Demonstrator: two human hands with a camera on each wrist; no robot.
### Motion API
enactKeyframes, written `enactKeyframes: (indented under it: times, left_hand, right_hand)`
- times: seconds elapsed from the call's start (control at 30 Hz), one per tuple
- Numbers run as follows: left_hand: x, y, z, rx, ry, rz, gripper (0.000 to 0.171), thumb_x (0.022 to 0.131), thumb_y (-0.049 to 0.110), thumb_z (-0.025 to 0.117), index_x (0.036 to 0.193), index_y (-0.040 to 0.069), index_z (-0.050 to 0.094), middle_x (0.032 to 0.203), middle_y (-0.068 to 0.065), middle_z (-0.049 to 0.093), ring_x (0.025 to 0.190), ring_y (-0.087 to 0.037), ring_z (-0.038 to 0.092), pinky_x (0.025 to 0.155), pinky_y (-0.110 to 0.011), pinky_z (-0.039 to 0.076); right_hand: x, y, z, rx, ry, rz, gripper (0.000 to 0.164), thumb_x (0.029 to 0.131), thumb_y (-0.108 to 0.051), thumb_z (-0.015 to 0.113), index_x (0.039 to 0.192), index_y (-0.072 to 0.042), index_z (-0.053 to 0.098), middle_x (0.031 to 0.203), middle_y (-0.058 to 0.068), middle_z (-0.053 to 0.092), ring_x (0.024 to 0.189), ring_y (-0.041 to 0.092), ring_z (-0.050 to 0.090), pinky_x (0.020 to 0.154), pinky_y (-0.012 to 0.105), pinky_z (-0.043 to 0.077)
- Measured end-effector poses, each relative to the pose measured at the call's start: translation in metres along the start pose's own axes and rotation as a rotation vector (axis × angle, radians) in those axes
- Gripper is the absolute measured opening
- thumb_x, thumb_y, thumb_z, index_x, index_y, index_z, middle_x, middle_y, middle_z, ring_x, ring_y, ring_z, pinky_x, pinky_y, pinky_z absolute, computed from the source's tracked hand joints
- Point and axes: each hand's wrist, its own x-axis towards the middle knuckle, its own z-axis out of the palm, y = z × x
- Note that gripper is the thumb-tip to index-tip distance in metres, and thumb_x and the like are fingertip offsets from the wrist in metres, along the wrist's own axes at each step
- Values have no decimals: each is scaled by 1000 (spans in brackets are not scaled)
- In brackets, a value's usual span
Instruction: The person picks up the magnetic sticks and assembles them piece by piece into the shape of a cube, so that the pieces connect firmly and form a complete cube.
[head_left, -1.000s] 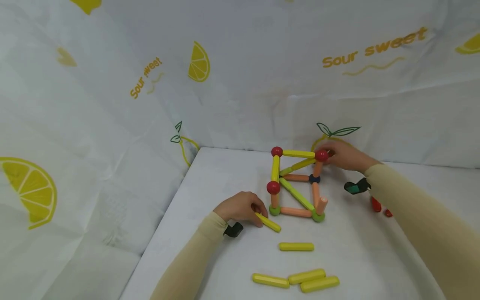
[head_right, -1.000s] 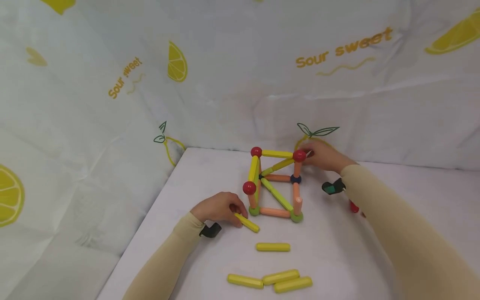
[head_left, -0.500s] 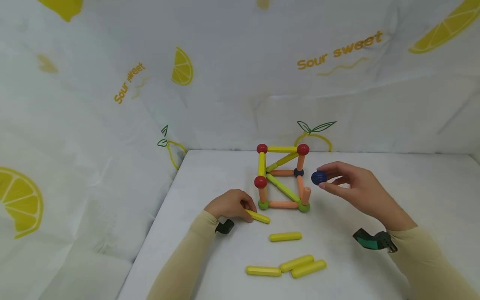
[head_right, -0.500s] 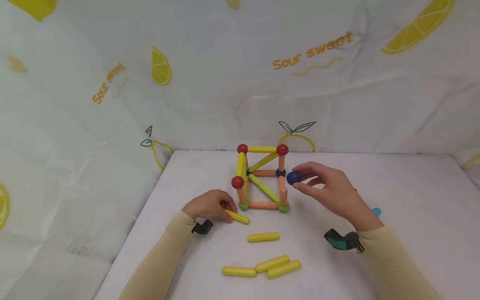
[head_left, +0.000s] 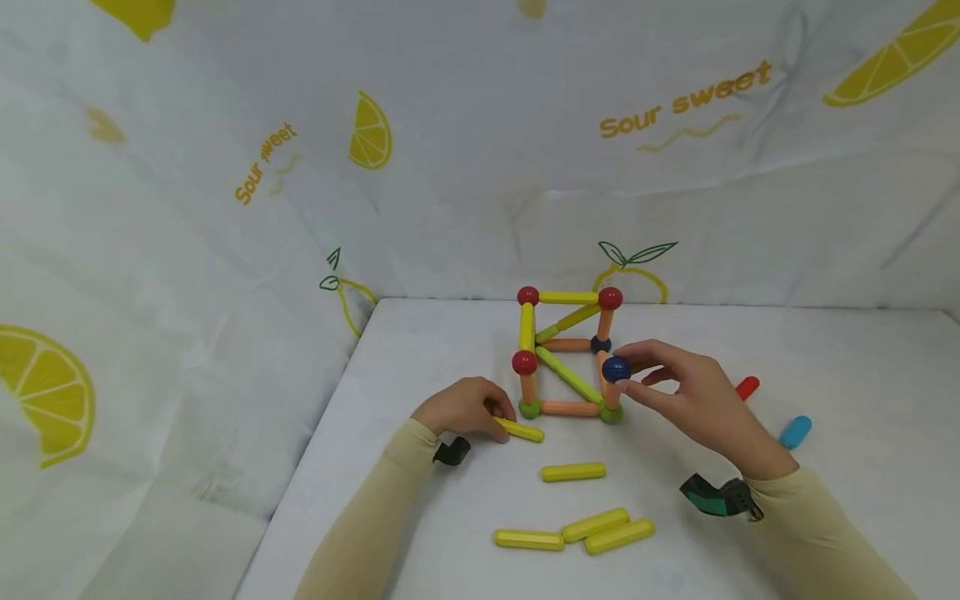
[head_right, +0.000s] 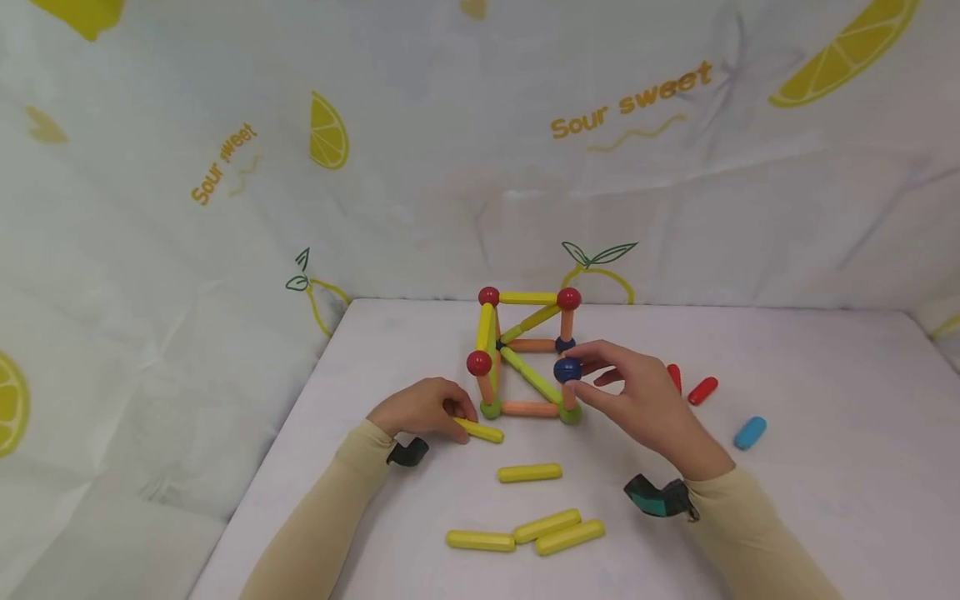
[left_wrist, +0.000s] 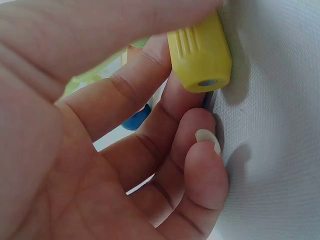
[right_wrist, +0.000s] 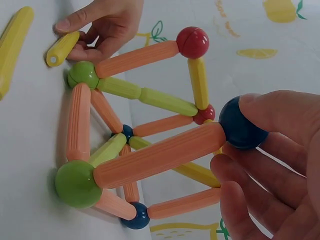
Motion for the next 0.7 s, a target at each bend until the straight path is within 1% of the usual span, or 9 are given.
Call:
enactKeyframes:
  times: [0.13,0.2,0.27,0.37,0.47,0.53,0.6,0.63,0.7]
  left_hand:
    - [-2,8,-3,26,0,11,17,86,20,92,94,30,81,94,10,72,93,-13,62,84,-30,53]
    - [-9,14,-8,62,-2,21,16,87,19,91,93,30,81,92,10,72,90,-11,62,82,-29,53]
    - [-22,23,-16,104,-5,38,15,88,19,90,92,30,81,90,12,72,88,-10,63,80,-28,54]
    - [-52,45,-29,138,24,100,13,91,21,89,96,30,81,91,16,73,87,-8,64,80,-28,55]
    - [-80,74,-34,179,173,238,15,93,23,88,105,27,81,97,16,73,90,-7,65,83,-27,56]
    - [-84,93,-33,243,323,362,18,94,23,87,111,22,80,101,13,73,93,-7,65,85,-26,55]
    - [-76,109,-31,340,470,469,22,96,24,85,116,20,80,102,10,73,90,-8,64,84,-26,53]
    - [-68,115,-30,390,523,506,24,97,25,84,121,20,80,102,8,73,88,-8,64,83,-26,52]
    - [-53,121,-28,474,587,547,30,99,24,81,129,22,79,103,7,76,87,-8,63,82,-27,48]
  right_hand:
    - [2,1,1,-10,9,-3,40,98,-21,83,136,-20,71,124,0,78,100,11,73,85,17,59]
    - [3,1,0,-14,14,-2,39,99,-22,82,136,-19,70,124,0,78,102,15,74,86,16,59]
    - [4,0,0,-14,18,5,40,99,-23,82,137,-19,70,125,2,77,103,19,75,86,14,57]
    - [5,-1,-1,-1,7,27,40,99,-23,81,137,-19,69,125,3,77,105,23,75,85,12,55]
    - [4,-3,1,18,-27,48,40,100,-25,80,138,-19,68,125,3,77,106,23,74,86,15,56]
    - [4,-2,2,23,-41,58,39,101,-27,79,138,-19,68,124,3,77,106,23,74,86,17,57]
    - [3,-1,3,23,-45,61,39,101,-25,79,138,-18,68,124,4,77,105,24,75,85,19,58]
    - [3,-1,3,21,-41,59,39,101,-24,79,138,-17,68,124,5,77,104,25,75,85,19,58]
    - [4,0,2,15,-32,53,39,101,-23,79,137,-17,67,123,6,77,104,25,75,85,23,60]
